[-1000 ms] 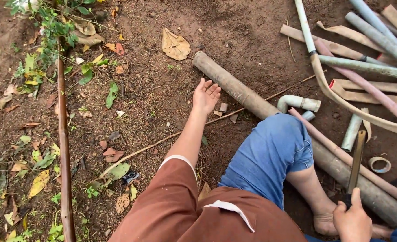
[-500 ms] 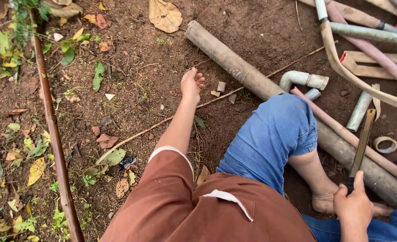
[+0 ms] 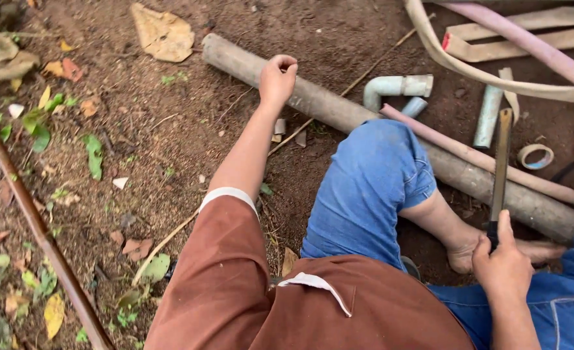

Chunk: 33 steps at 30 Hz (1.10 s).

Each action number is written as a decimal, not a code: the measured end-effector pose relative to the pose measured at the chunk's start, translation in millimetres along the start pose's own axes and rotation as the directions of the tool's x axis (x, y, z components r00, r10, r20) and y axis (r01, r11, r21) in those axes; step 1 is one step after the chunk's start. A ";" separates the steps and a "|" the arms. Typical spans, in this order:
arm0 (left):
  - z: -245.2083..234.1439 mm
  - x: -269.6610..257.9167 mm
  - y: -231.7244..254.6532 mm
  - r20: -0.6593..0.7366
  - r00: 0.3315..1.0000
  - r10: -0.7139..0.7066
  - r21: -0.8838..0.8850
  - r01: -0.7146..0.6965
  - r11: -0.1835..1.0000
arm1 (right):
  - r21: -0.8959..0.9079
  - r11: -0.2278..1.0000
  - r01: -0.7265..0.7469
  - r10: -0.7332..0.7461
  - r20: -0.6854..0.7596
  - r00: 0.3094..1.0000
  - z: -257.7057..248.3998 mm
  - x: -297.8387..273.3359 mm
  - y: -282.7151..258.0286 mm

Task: The person sits on the ground among scattered pipes, picks up a hand saw, and saws through a light-colored pipe resting across their legs. They then take a roll of black tape and wrap tape around the end of a pipe fitting, pressing the tape in place by hand.

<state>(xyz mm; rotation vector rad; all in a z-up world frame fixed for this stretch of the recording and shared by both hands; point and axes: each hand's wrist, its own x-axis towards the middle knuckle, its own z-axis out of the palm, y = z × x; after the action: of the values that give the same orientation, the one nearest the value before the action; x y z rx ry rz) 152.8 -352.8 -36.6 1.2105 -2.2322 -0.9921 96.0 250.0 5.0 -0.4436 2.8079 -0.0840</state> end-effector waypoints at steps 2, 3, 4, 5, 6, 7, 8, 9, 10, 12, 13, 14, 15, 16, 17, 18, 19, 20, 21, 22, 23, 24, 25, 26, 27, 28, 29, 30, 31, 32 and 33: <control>23.8 28.3 10.2 0.055 0.996 0.066 0.049 -0.069 0.996 | -0.034 0.999 -0.001 0.002 0.025 1.000 1.1 -2.1 -0.1; 29.7 39.3 20.0 0.072 0.995 0.074 0.047 -0.078 0.996 | -0.032 0.999 -0.019 0.020 0.026 0.999 1.3 -5.8 0.5; 35.9 50.3 29.9 0.105 0.994 0.041 0.047 -0.046 0.998 | -0.040 0.999 -0.005 0.006 0.009 1.000 1.5 -9.2 0.8; 40.5 62.4 39.8 0.135 0.991 0.007 0.051 -0.014 0.999 | -0.046 0.999 0.011 -0.011 -0.007 1.000 2.0 -11.5 -0.4; 50.6 79.0 34.2 0.148 0.989 0.015 0.053 -0.023 0.998 | -0.041 0.999 -0.005 0.004 -0.005 1.000 2.7 -15.5 0.3; 61.4 96.0 28.7 0.150 0.989 0.018 0.093 -0.033 0.995 | -0.040 0.999 -0.009 0.009 -0.001 1.000 3.7 -18.8 0.7; 72.9 113.1 23.4 0.151 0.988 0.022 0.132 -0.042 0.990 | -0.040 0.999 -0.014 0.014 0.004 1.000 4.7 -21.8 1.2; 74.1 119.0 29.6 0.162 0.986 0.029 0.132 -0.051 0.990 | -0.036 0.999 -0.027 0.027 0.005 1.000 9.7 -23.7 3.9; 75.7 125.3 36.0 0.155 0.988 0.004 0.188 -0.033 0.982 | -0.001 1.000 -0.024 0.024 0.004 1.000 14.8 -25.1 6.4; 83.4 137.7 44.6 0.157 0.987 -0.019 0.246 -0.020 0.969 | 0.038 0.999 -0.032 0.032 0.008 0.999 20.9 -25.0 10.0; 87.7 143.9 47.8 0.139 0.990 -0.032 0.280 -0.008 0.960 | 0.049 0.998 -0.050 0.048 0.031 0.998 23.2 -24.7 10.3; 92.2 149.8 51.0 0.120 0.992 -0.044 0.313 0.004 0.950 | 0.059 0.996 -0.067 0.064 0.053 0.997 25.6 -24.6 10.6; 94.4 152.4 59.2 0.130 0.991 -0.037 0.319 -0.006 0.948 | 0.066 0.995 -0.079 0.075 0.058 0.996 26.2 -23.6 10.1; 96.9 154.8 67.3 0.161 0.987 -0.013 0.368 -0.048 0.929 | 0.081 0.993 -0.091 0.085 0.076 0.994 27.1 -22.6 9.7; 99.2 156.0 74.9 0.193 0.981 0.008 0.415 -0.089 0.905 | 0.095 0.990 -0.104 0.094 0.096 0.991 27.7 -22.9 9.6; 103.1 161.2 80.9 0.205 0.979 0.012 0.421 -0.099 0.902 | 0.101 0.988 -0.116 0.105 0.102 0.989 30.9 -20.9 11.0; 107.5 165.3 86.1 0.272 0.962 -0.019 0.462 -0.113 0.880 | 0.129 0.988 -0.084 0.074 0.076 0.994 33.7 -21.2 12.0; 111.7 168.8 91.0 0.335 0.941 -0.054 0.502 -0.130 0.855 | 0.156 0.986 -0.052 0.045 0.048 0.998 36.8 -22.2 13.0; 117.8 171.6 89.1 0.347 0.936 -0.052 0.505 -0.140 0.852 | 0.160 0.985 -0.065 0.057 0.055 0.997 37.2 -21.6 11.8; 123.0 174.0 86.9 0.313 0.947 -0.074 0.504 -0.099 0.858 | 0.175 0.981 -0.080 0.069 0.066 0.995 37.6 -21.9 10.1; 126.5 175.4 82.9 0.276 0.956 -0.101 0.499 -0.053 0.865 | 0.187 0.978 -0.090 0.076 0.078 0.994 36.3 -21.6 9.2; 129.7 172.5 85.3 0.285 0.953 -0.104 0.502 -0.057 0.863 | 0.187 0.977 -0.099 0.084 0.086 0.993 35.0 -21.6 8.4; 130.3 169.3 87.2 0.225 0.972 -0.067 0.505 -0.057 0.861 | 0.196 0.976 -0.089 0.073 0.085 0.994 34.1 -20.7 7.8; 129.6 165.4 89.1 0.163 0.986 -0.029 0.507 -0.058 0.860 | 0.206 0.975 -0.079 0.063 0.084 0.995 32.7 -21.1 6.9; 129.6 161.0 88.9 0.164 0.986 -0.029 0.511 -0.060 0.858 | 0.210 0.974 -0.081 0.064 0.087 0.994 33.6 -21.4 6.7; 127.9 156.0 88.8 0.184 0.978 -0.094 0.545 -0.022 0.838 | 0.211 0.975 -0.068 0.055 0.071 0.996 33.8 -23.1 5.9; 125.7 152.1 90.4 0.196 0.968 -0.157 0.572 0.017 0.820 | 0.208 0.977 -0.050 0.041 0.046 0.998 32.7 -21.1 6.9; 123.0 147.7 81.3 0.191 0.969 -0.155 0.569 0.020 0.822 | 0.208 0.977 -0.045 0.037 0.041 0.998 32.0 -21.4 6.1; 120.6 144.1 73.3 0.187 0.973 -0.132 0.557 0.005 0.830 | 0.214 0.976 -0.049 0.039 0.051 0.998 31.8 -20.0 6.0; 117.6 140.0 65.6 0.183 0.977 -0.108 0.545 -0.010 0.838 | 0.221 0.974 -0.053 0.040 0.061 0.997 31.1 -19.4 5.8; 109.5 127.4 79.5 0.176 0.979 -0.101 0.540 -0.010 0.841 | 0.222 0.974 -0.047 0.036 0.050 0.998 32.2 -18.1 7.3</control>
<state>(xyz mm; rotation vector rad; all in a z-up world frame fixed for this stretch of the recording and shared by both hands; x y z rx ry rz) -29.4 -388.1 -46.8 1.4455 -2.7707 -0.5163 119.9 262.2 -21.4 -0.3285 2.7194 -0.3720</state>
